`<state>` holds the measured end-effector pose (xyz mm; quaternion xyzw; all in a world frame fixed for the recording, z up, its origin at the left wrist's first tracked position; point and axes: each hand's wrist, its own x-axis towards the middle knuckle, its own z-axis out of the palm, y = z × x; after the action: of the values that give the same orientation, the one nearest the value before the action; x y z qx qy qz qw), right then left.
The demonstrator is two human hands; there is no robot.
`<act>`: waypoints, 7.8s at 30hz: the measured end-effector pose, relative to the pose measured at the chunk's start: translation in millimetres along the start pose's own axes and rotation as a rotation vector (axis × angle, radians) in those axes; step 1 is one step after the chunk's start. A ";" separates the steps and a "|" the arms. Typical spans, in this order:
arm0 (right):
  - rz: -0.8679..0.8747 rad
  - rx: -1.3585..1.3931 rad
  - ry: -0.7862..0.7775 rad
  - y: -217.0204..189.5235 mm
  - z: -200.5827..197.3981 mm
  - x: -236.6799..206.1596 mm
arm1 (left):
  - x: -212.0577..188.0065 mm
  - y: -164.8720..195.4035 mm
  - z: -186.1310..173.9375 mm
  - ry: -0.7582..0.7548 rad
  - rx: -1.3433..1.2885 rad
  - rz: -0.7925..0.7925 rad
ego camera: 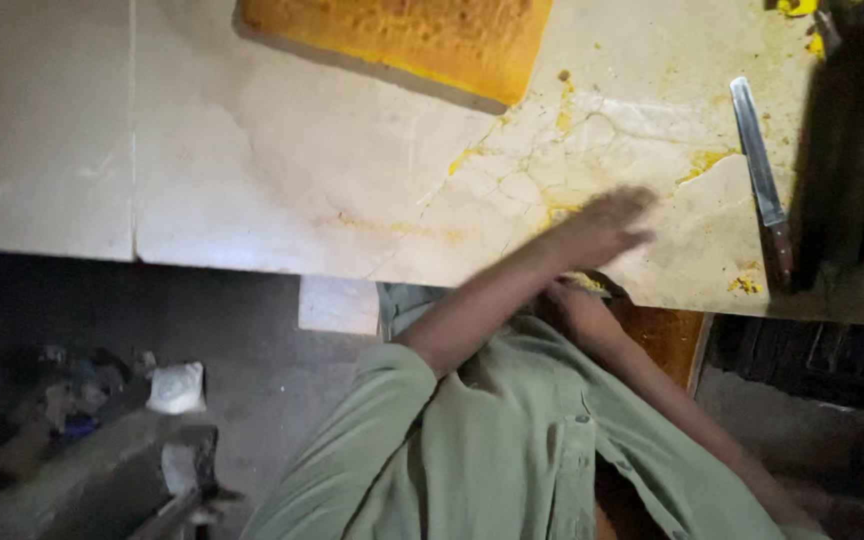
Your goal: The person removes a rectangular yellow food block from a metal tray, places it on a white work surface, and uses a long knife to cut the block into smaller rectangular pieces. The cut pieces are stacked on the left side of the table.
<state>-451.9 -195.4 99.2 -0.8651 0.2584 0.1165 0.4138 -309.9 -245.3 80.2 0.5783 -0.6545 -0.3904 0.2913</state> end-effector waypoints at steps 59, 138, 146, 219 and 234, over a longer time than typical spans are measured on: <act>0.609 -0.721 0.821 206.6 -86.4 -105.6 | -345.8 -117.8 -157.1 0.823 0.439 -0.795; 0.562 -0.075 0.351 -230.1 180.1 48.1 | -278.4 -101.1 -190.8 0.089 0.709 -0.147; 0.416 -0.104 0.614 -233.7 115.6 151.1 | -330.1 -161.1 -239.4 0.300 0.630 0.012; 0.484 -0.114 0.577 -105.3 -24.1 185.0 | -224.5 -94.0 -207.0 0.122 0.485 -0.012; 0.545 0.020 0.401 -124.3 -72.8 195.8 | -192.2 -73.8 -148.0 0.108 0.773 0.011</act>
<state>-220.9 -255.4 145.3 -0.7657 0.5578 0.0477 0.3167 -116.6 -83.8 108.9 0.6616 -0.7401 -0.0823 0.0881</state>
